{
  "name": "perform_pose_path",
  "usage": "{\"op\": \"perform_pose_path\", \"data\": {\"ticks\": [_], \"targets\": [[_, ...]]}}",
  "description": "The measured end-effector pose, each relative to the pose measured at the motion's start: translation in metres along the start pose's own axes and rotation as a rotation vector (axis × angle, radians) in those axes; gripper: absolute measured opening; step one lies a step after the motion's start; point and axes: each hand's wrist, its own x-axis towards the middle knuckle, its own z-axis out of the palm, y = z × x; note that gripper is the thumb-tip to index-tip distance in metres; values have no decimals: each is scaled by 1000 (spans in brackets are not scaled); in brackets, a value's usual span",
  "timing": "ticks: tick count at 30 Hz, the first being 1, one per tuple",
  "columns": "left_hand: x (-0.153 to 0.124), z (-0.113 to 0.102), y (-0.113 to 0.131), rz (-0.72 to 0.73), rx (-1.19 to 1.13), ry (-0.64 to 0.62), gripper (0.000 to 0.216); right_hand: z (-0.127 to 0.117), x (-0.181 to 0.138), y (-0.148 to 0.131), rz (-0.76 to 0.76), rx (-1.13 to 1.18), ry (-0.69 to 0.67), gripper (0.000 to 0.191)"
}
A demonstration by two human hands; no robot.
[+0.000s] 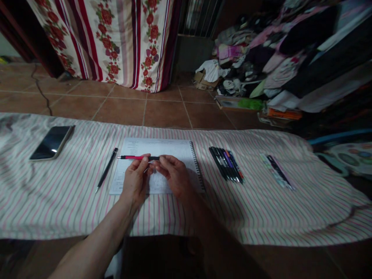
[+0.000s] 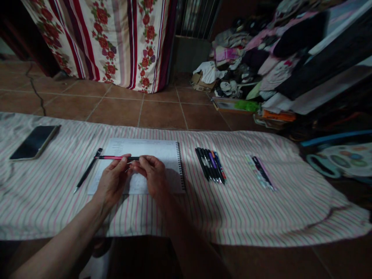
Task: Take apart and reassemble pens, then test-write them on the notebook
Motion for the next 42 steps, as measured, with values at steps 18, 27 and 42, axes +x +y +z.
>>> {"op": "perform_pose_path", "data": {"ticks": [18, 27, 42], "targets": [[3, -5, 7, 96, 167, -68, 40, -2, -5, -9, -30, -293, -13, 24], [3, -5, 2, 149, 143, -2, 38, 0, -6, -7, -41, -282, 11, 22], [3, -1, -1, 153, 137, 6, 37, 1, -7, -10, -41, -241, 50, 23]]}}
